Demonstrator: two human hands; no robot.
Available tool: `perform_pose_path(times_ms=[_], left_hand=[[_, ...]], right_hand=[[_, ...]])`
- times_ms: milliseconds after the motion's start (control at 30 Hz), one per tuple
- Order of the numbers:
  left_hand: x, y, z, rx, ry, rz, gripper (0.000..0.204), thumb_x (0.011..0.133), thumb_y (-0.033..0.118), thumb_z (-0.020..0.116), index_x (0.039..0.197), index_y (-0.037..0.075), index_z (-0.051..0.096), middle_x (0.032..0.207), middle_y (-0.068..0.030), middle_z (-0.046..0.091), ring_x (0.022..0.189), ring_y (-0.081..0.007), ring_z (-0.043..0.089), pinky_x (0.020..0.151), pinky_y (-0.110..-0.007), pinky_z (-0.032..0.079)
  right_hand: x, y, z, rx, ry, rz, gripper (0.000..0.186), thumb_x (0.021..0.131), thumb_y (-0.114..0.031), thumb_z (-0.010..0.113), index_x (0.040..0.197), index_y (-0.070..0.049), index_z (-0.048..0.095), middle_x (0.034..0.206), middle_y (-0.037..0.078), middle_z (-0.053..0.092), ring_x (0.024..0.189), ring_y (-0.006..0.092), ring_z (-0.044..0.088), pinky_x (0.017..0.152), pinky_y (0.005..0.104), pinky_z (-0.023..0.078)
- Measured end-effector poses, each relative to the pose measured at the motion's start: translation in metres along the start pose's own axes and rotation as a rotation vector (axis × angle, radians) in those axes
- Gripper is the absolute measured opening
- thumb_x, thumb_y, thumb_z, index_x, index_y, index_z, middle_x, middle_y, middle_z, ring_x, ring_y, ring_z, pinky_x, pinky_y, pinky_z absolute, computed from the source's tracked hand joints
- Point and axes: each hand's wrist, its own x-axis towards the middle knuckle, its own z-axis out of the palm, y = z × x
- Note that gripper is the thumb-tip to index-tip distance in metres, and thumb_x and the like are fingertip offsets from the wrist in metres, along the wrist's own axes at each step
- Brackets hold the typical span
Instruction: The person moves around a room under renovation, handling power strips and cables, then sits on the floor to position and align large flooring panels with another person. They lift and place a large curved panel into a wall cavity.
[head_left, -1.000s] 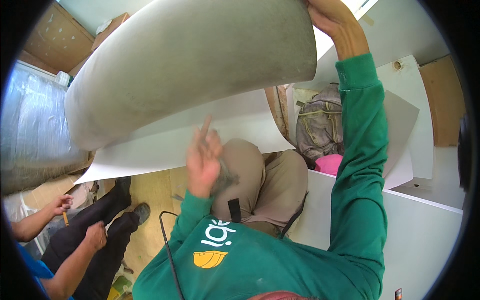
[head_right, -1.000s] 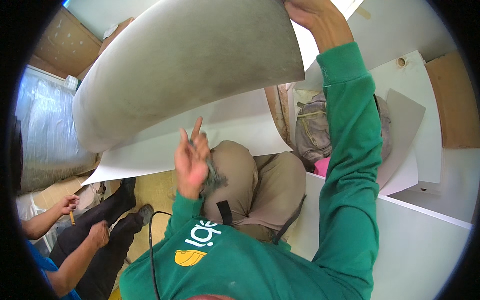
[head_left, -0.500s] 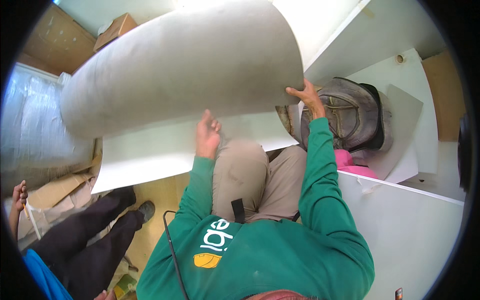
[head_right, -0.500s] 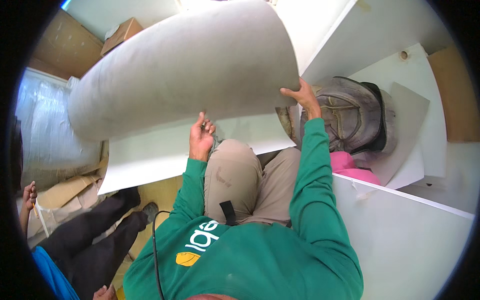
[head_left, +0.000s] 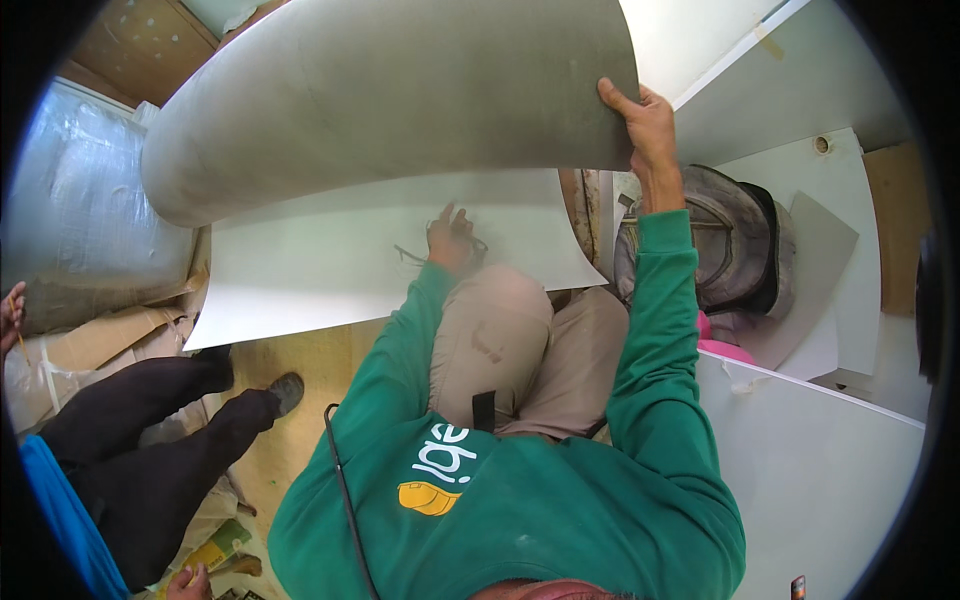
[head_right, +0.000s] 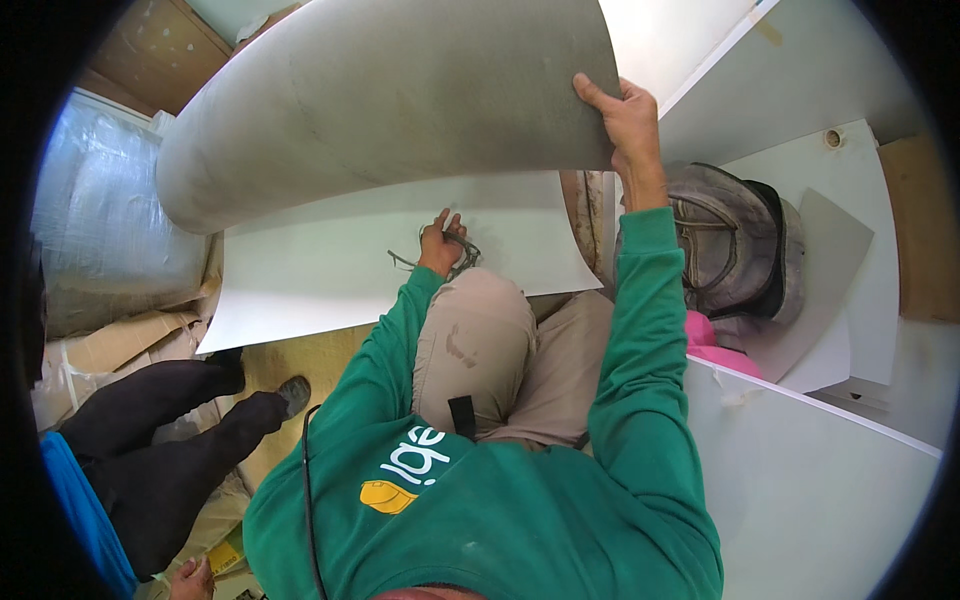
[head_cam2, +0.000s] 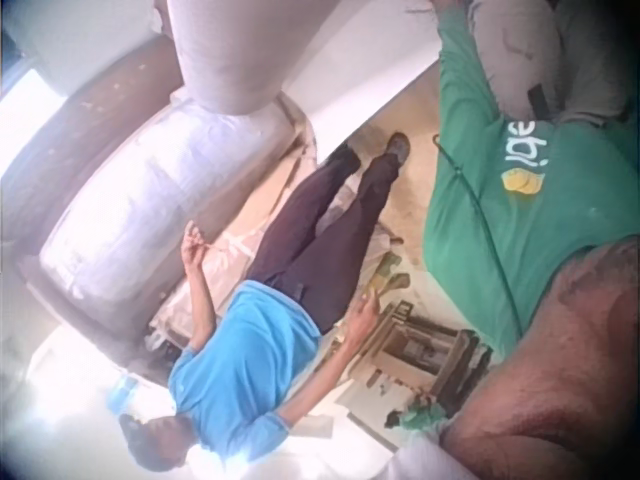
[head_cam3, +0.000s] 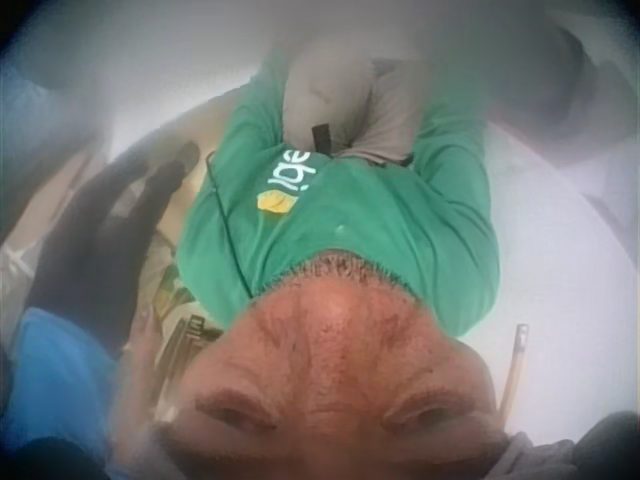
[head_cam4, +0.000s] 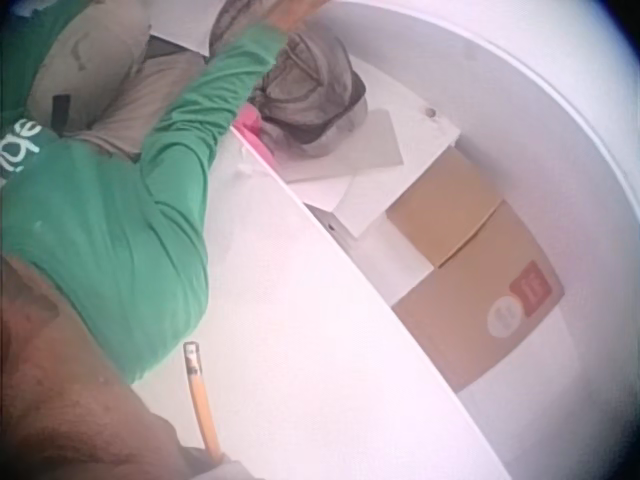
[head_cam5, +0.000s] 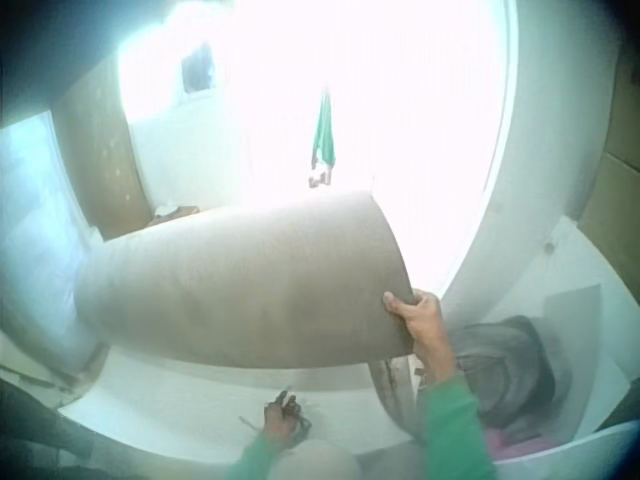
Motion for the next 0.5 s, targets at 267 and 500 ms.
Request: perform_pose_path(times_ms=[267, 500], left_hand=[[0.018, 0.021, 0.008, -0.311, -0.141, 0.148, 0.055, 0.113, 0.035, 0.022, 0.162, 0.012, 0.022, 0.162, -0.014, 0.034, 0.151, -0.0278, 0.032, 0.129, -0.044, 0.022], [0.061, 0.065, 0.042, -0.365, -0.397, 0.348, 0.043, 0.108, 0.037, 0.043, 0.139, 0.011, 0.058, 0.143, -0.0101, 0.059, 0.132, -0.0331, 0.054, 0.115, -0.055, 0.039]], right_hand=[[-0.002, -0.072, 0.01, 0.03, 0.039, -0.082, 0.038, 0.088, -0.022, 0.085, 0.111, 0.005, 0.072, 0.097, 0.011, 0.077, 0.082, 0.0157, 0.071, 0.077, 0.0278, 0.056], [0.008, -0.135, 0.008, -0.139, -0.095, -0.051, 0.045, 0.092, -0.034, 0.08, 0.121, 0.0, 0.072, 0.11, 0.008, 0.076, 0.097, 0.0159, 0.07, 0.092, 0.0295, 0.053]])
